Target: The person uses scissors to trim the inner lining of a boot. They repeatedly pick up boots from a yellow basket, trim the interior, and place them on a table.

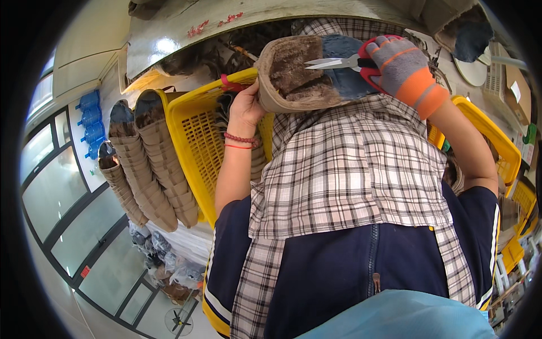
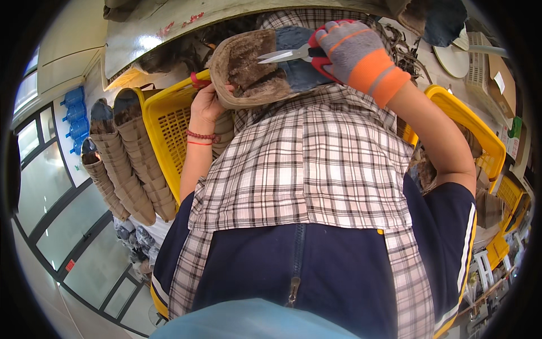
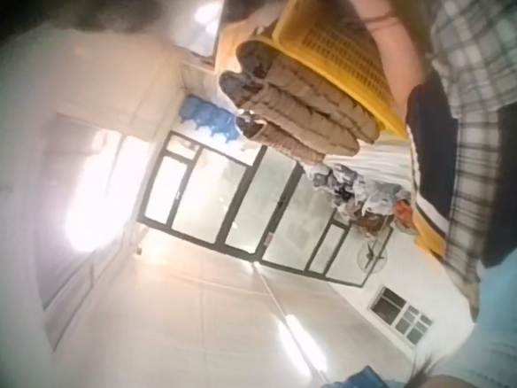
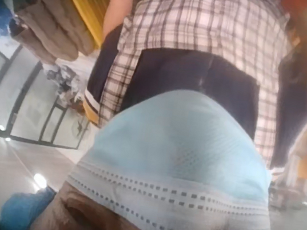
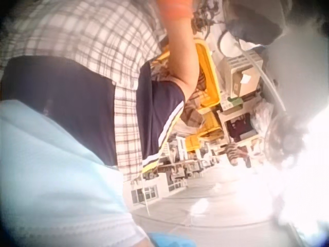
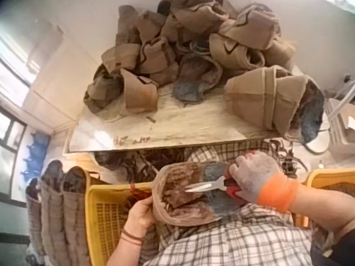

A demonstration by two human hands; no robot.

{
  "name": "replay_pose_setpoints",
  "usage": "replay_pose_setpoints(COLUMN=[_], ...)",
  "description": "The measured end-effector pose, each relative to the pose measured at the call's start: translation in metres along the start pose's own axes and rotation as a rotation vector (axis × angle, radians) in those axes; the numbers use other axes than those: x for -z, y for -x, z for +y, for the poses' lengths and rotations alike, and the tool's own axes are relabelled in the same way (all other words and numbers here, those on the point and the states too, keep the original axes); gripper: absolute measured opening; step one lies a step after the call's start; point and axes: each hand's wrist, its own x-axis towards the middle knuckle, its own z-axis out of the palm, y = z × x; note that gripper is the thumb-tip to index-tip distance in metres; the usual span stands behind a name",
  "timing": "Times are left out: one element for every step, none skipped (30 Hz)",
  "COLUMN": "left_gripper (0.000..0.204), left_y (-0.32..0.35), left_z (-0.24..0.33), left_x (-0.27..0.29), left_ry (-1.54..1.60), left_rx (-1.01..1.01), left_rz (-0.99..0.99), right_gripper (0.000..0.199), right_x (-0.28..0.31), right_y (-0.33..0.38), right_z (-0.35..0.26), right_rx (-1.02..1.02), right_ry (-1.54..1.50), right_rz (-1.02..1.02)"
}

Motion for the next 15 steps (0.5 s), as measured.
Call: replay_pose_setpoints(left_gripper=[0.021, 0.021, 0.021, 0.021, 0.023, 0.024, 0.025, 0.025, 0.025, 0.025, 0.024, 0.024, 0.024, 0.024, 0.023], left_y=[-0.001, -0.001, 0.000, 0.000, 0.001, 0.000, -0.003, -0.005, -0.005, -0.004, -0.003, -0.004, -0.005, -0.005, -0.005], left_z=[-0.001, -0.001, -0.002, -0.003, -0.004, -0.006, -0.007, -0.009, -0.008, -0.008, -0.007, -0.007, -0.007, -0.007, -0.008], left_x=[-0.002, -0.002, -0.003, -0.004, -0.006, -0.004, 0.001, 0.004, 0.003, 0.001, 0.000, -0.001, -0.001, -0.001, -0.003], left_ry=[-0.004, 0.004, 0.012, 0.019, 0.005, 0.005, 0.004, 0.003, -0.005, -0.013, -0.021, -0.033, -0.045, -0.058, -0.057], left_rx=[-0.031, -0.033, -0.033, -0.032, -0.057, -0.046, -0.034, -0.022, -0.022, -0.022, -0.021, -0.027, -0.033, -0.039, -0.048], left_rz=[0.040, 0.025, 0.008, -0.009, 0.016, -0.005, -0.027, -0.049, -0.054, -0.060, -0.066, -0.068, -0.070, -0.073, -0.069], right_gripper=[0.027, 0.028, 0.028, 0.028, 0.029, 0.029, 0.030, 0.031, 0.031, 0.032, 0.033, 0.033, 0.034, 0.034, 0.034], right_x=[-0.002, -0.002, -0.001, -0.001, -0.003, -0.003, -0.003, -0.001, -0.001, 0.000, 0.002, 0.006, 0.007, 0.005, 0.001], right_y=[-0.006, -0.011, -0.014, -0.017, -0.021, -0.023, -0.024, -0.024, -0.025, -0.026, -0.028, -0.031, -0.032, -0.032, -0.033], right_z=[-0.003, -0.005, -0.009, -0.011, -0.013, -0.011, -0.010, -0.009, -0.010, -0.011, -0.012, -0.012, -0.012, -0.012, -0.012], right_rx=[0.034, 0.046, 0.056, 0.065, 0.069, 0.079, 0.089, 0.100, 0.105, 0.110, 0.126, 0.145, 0.162, 0.148, 0.137], right_ry=[0.015, 0.039, 0.066, 0.093, 0.131, 0.171, 0.211, 0.234, 0.260, 0.285, 0.272, 0.258, 0.244, 0.261, 0.278], right_rz=[0.010, 0.001, -0.008, -0.017, -0.051, -0.085, -0.118, -0.124, -0.128, -0.133, -0.131, -0.130, -0.130, -0.160, -0.188])
